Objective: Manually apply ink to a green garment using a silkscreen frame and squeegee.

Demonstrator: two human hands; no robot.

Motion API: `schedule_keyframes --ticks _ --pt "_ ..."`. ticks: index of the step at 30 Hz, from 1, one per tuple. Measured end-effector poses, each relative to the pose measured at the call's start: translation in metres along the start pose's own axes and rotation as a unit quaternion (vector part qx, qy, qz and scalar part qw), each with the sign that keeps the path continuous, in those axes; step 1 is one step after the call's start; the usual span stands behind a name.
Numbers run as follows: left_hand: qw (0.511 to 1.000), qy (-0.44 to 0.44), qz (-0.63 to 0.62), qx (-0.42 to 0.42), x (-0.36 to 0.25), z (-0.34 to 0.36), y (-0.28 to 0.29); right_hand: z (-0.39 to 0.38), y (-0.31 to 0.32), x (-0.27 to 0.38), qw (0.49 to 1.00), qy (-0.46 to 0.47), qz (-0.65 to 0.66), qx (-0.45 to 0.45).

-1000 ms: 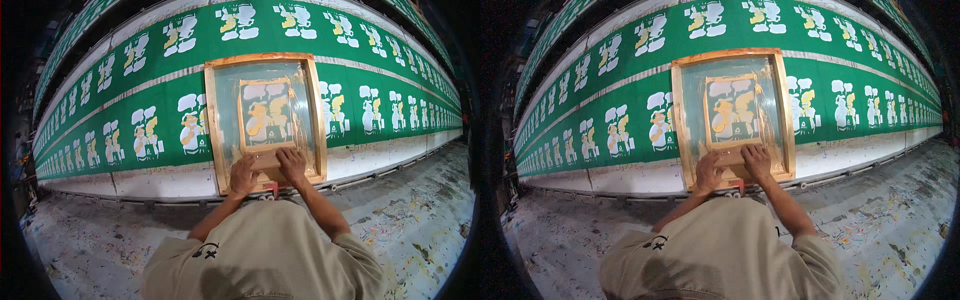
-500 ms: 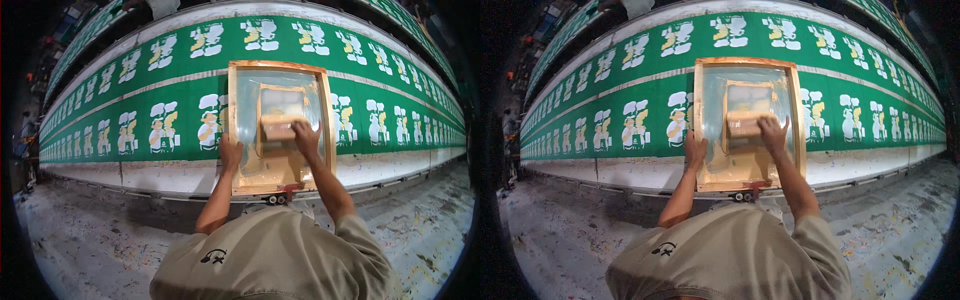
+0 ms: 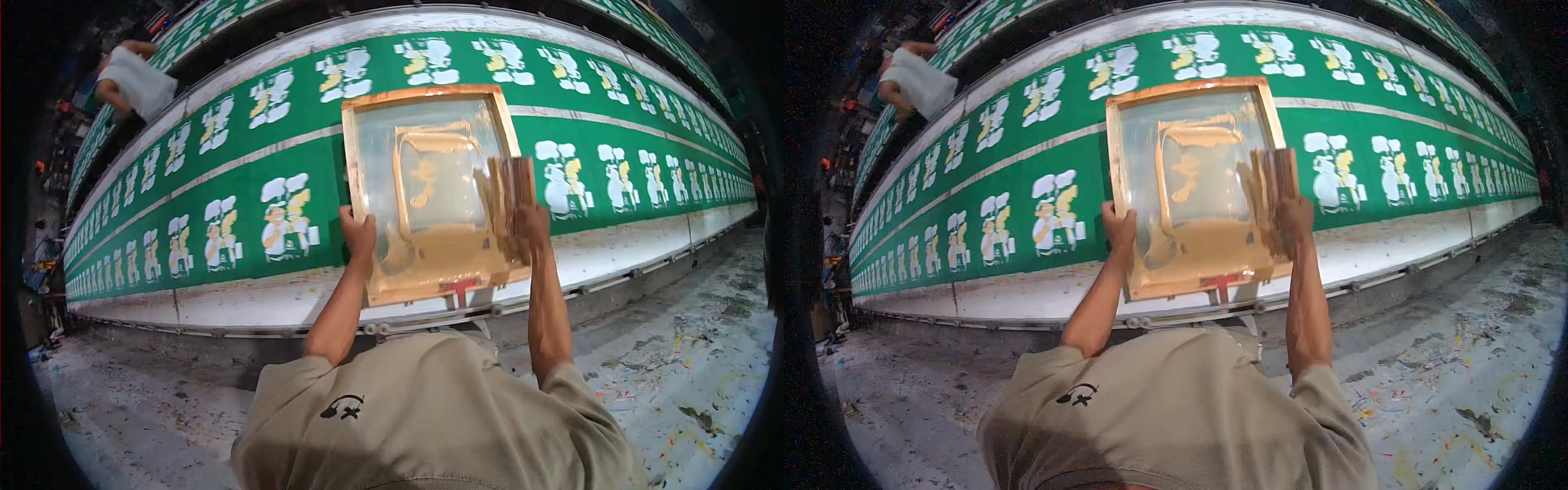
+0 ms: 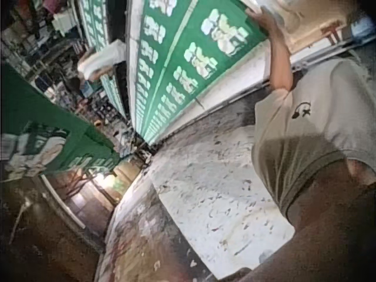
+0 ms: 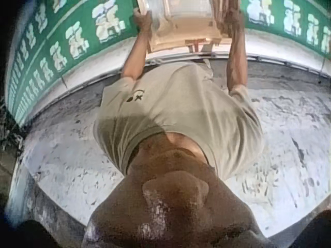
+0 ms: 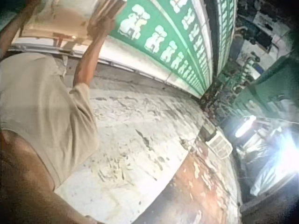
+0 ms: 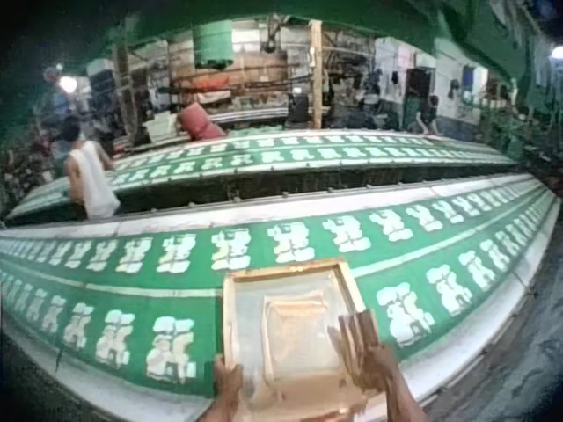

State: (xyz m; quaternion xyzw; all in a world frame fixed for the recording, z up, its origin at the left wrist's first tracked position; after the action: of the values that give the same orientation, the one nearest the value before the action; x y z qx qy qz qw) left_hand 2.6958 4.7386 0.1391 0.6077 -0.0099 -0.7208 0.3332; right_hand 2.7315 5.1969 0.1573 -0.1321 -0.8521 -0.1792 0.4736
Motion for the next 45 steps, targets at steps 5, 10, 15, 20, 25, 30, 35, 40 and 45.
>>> schedule_keyframes --ticks 5,10,15,20,25,30,35,40,45 --pt "0.997 0.047 0.025 0.062 -0.060 -0.053 -0.083 0.025 0.094 0.018 0.996 -0.024 -0.035 -0.078" --pt "0.984 -0.014 0.152 0.092 -0.058 -0.073 -0.075 -0.013 0.113 0.004 1.000 -0.011 -0.005 0.003" --pt "0.945 -0.044 0.279 0.163 -0.063 -0.078 -0.070 -0.010 0.112 -0.026 0.973 0.123 -0.178 -0.083" --pt "0.965 -0.183 0.023 0.187 -0.136 -0.078 -0.118 -0.033 0.038 0.032 0.770 0.362 -0.525 0.021" --pt "0.919 -0.239 0.097 0.298 -0.171 0.047 -0.221 0.124 -0.073 0.147 0.714 0.444 -0.530 0.110" --pt "0.939 -0.245 0.169 0.169 -0.110 -0.056 -0.189 0.062 -0.073 0.057 0.733 0.477 -0.484 0.008" --pt "0.930 -0.205 0.105 0.287 -0.142 -0.176 -0.114 -0.063 -0.001 -0.004 0.746 0.441 -0.499 0.016" --pt "0.971 -0.051 0.151 0.181 -0.097 -0.126 -0.094 -0.045 -0.004 0.027 0.754 0.367 -0.514 0.181" --pt "0.924 0.011 0.344 0.167 -0.075 -0.072 -0.071 -0.082 0.022 -0.012 0.715 0.467 -0.512 0.094"
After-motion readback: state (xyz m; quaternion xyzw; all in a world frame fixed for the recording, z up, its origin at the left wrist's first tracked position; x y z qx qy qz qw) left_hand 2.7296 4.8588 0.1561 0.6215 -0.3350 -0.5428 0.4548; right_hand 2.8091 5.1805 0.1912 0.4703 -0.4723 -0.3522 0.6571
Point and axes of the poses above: each hand's wrist, its own z-axis towards the middle knuckle, its own y-axis out of the back of the hand, x = y × z, the point moved 4 cm from there along z, towards the middle knuckle, and after that the axes turned 4 degrees about -y, right-handed, at the moved point
